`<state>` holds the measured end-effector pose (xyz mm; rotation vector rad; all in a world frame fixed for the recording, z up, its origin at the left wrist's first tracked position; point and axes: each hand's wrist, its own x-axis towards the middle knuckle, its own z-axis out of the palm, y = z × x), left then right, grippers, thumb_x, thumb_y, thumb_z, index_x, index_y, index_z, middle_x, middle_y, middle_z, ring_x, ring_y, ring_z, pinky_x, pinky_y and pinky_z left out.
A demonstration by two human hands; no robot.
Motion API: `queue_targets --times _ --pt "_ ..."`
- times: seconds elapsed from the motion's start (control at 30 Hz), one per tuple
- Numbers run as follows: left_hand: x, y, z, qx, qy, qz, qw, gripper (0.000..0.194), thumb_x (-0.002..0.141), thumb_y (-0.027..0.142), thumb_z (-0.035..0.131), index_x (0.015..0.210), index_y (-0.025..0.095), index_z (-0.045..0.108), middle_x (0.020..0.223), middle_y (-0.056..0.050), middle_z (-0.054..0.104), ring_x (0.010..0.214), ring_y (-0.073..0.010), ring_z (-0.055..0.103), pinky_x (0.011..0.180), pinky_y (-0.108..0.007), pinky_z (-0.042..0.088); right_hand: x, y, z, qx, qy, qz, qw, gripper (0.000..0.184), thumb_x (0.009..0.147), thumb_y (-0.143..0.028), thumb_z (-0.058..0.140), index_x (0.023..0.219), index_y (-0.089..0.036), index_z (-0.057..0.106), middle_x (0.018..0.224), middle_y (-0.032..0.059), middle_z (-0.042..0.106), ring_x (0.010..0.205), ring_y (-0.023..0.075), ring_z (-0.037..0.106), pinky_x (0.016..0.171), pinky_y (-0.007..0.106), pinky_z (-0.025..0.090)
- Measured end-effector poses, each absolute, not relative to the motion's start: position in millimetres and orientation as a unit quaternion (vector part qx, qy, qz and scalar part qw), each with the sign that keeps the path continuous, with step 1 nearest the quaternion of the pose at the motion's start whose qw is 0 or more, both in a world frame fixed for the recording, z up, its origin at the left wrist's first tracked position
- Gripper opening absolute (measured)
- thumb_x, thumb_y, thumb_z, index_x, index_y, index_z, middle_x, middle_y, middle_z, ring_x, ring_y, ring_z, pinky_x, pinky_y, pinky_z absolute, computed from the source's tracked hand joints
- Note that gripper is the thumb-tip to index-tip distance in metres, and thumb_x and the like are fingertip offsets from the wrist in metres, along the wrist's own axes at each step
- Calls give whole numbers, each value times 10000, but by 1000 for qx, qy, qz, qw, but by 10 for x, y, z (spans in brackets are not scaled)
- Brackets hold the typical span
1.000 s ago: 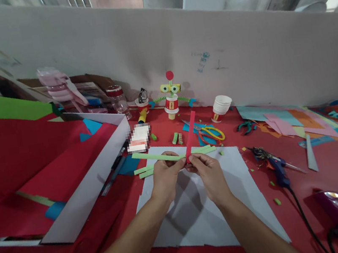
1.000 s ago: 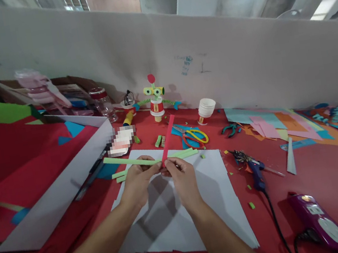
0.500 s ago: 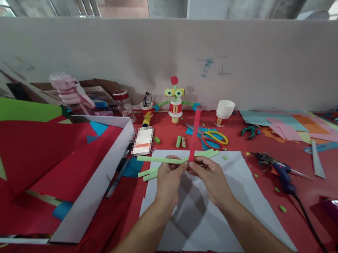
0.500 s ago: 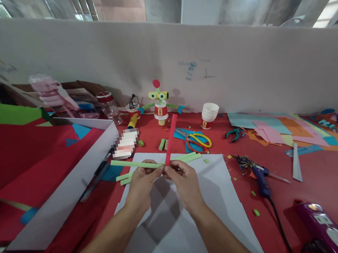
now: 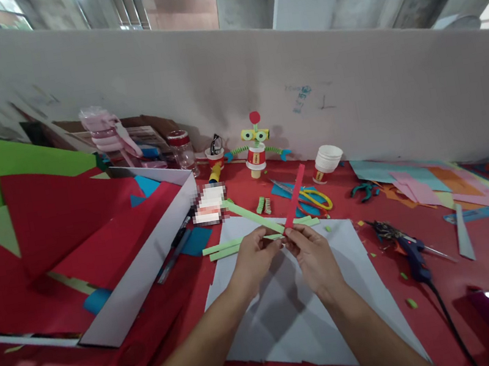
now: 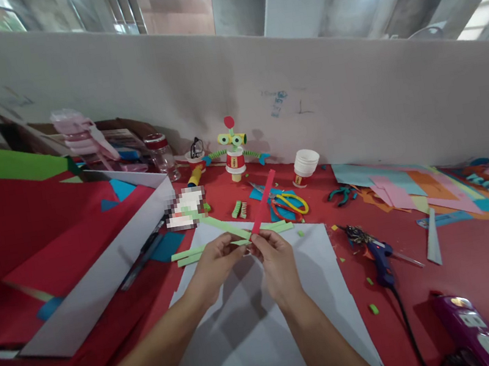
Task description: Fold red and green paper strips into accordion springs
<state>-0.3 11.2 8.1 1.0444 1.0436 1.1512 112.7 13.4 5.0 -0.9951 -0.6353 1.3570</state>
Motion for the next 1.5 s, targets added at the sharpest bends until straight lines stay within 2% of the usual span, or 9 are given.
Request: queue_targets --times 0.43,0.57,0.67,0.77,0.9,1.1,1.27,1.37,1.5 --pt "-33 146 95 469 469 489 567 178 658 159 582 802 187 683 826 -43 699 771 -176 614 733 -296 451 1143 129 98 -435 -234 592 637 181 551 -228 795 656 -165 661 583 -44 603 556 69 533 565 186 439" --pt "-207 257 46 558 559 451 416 104 658 173 602 709 209 684 643 -23 655 657 -195 593 658 -307 428 1154 131 107 -433 -214 590 647 197 536 -212 807 663 -176 660 616 -46 613 564 71 546 577 199 451" --pt "-479 405 78 591 612 443 283 173 721 176 561 822 229 692 656 -31 655 670 -217 581 648 -313 415 1163 129 109 -434 -219 587 648 173 558 -219 795 663 -180 664 636 -37 620 574 78 550 582 210 458" --pt "-768 567 134 648 646 387 114 411 711 41 479 1053 192 650 904 -97 704 911 -279 564 825 -383 391 1170 132 108 -435 -219 585 649 163 566 -218 790 662 -179 664 641 -35 617 580 77 548 588 209 460" --pt "-1006 717 134 654 680 326 60 509 728 114 570 1234 172 554 944 -158 693 1176 -386 416 964 -530 250 1177 136 112 -425 -215 591 650 158 579 -213 791 666 -174 665 652 -37 616 591 68 546 599 199 462" --pt "-1049 758 48 611 655 418 149 371 737 174 597 1105 182 636 990 -134 677 1223 -368 388 1026 -488 208 1174 135 141 -426 -200 592 654 182 551 -203 804 660 -169 663 631 -42 612 586 70 546 586 198 452" --pt "-590 501 110 583 582 432 368 212 646 217 685 855 209 717 788 -71 709 788 -256 635 727 -345 463 1148 126 103 -437 -220 591 641 163 569 -219 787 667 -178 664 618 -43 611 572 79 545 579 214 440" --pt "-211 276 150 520 481 437 555 182 679 336 680 776 185 710 781 -66 709 736 -207 630 679 -304 463 1124 113 78 -442 -246 588 631 154 584 -233 777 677 -178 666 611 -39 622 571 80 545 591 216 438" --pt "67 152 136 379 488 516 593 200 629 345 723 654 153 671 640 -38 670 651 -172 596 661 -296 441 1089 85 95 -458 -291 577 610 139 617 -254 751 699 -180 668 646 -22 651 598 98 566 614 234 446"
